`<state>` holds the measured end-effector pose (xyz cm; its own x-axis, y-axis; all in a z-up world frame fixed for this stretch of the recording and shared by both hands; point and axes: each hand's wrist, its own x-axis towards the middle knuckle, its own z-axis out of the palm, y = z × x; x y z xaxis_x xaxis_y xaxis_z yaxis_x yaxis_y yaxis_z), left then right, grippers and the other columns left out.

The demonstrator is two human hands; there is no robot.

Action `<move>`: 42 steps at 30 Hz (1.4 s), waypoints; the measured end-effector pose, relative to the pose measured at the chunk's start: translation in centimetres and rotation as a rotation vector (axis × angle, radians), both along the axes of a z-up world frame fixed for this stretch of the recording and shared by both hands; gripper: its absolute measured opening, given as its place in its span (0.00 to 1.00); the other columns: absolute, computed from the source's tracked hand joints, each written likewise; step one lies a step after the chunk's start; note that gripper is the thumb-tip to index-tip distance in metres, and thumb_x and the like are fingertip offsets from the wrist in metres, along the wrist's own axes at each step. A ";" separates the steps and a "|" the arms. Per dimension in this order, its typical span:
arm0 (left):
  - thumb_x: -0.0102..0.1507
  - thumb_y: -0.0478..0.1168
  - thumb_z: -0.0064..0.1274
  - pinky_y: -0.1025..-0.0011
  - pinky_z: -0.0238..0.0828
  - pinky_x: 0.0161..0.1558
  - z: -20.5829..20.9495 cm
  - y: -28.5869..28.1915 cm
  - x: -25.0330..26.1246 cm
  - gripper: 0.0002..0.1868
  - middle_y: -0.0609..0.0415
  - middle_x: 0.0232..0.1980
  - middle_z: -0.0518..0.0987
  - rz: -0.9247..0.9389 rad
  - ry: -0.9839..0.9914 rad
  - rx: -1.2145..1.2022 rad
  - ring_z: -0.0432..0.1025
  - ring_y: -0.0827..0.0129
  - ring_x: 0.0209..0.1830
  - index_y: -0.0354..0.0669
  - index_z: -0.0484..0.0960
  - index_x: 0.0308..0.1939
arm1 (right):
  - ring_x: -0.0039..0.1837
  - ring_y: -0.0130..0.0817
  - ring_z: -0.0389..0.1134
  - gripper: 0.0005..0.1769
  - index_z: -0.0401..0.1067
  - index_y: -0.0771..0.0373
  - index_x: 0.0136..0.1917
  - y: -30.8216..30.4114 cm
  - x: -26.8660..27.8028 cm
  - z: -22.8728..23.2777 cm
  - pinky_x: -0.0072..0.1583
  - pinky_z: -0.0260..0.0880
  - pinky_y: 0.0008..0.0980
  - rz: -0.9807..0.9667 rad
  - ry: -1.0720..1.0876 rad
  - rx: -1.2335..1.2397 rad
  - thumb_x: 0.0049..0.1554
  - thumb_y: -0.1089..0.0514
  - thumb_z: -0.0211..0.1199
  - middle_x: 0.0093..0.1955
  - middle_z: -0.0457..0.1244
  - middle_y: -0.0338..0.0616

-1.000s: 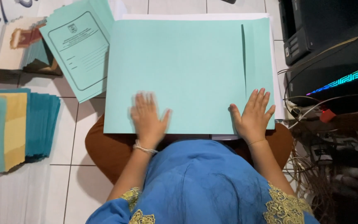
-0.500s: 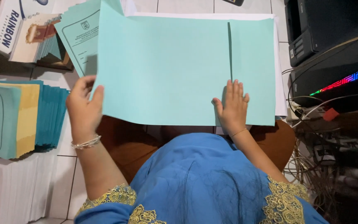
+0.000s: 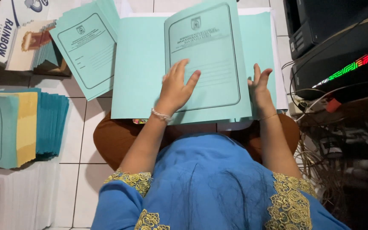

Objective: The person sits on the floor and folds light green paper sheets in half, smoothing each fold with both hands. They repeat this process for multiple sheets, stacking the folded papers into a neat pile.

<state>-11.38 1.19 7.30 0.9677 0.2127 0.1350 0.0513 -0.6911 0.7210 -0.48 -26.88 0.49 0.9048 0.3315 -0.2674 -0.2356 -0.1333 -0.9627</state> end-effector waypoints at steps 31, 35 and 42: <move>0.67 0.67 0.32 0.53 0.33 0.78 -6.9 -1.7 0.5 0.49 0.36 0.83 0.42 0.143 0.201 0.507 0.35 0.48 0.84 0.32 0.44 0.79 | 0.85 0.54 0.29 0.41 0.39 0.71 0.82 13.3 10.5 -1.9 0.79 0.33 0.56 0.228 -0.767 -0.993 0.68 0.41 0.39 0.85 0.32 0.61; 0.69 0.64 0.35 0.48 0.27 0.79 -5.1 -2.2 0.7 0.48 0.28 0.82 0.43 0.121 0.289 0.348 0.34 0.41 0.84 0.26 0.46 0.78 | 0.85 0.59 0.34 0.40 0.43 0.72 0.82 6.8 -2.0 -1.1 0.78 0.35 0.57 0.324 -0.748 -1.017 0.68 0.41 0.38 0.84 0.38 0.68; 0.70 0.63 0.36 0.50 0.28 0.80 -8.4 1.6 14.2 0.47 0.31 0.82 0.43 0.267 0.272 0.356 0.34 0.45 0.85 0.30 0.47 0.79 | 0.85 0.59 0.34 0.40 0.42 0.72 0.82 4.2 -5.5 -1.7 0.78 0.34 0.54 0.432 -0.818 -1.033 0.69 0.40 0.35 0.84 0.38 0.67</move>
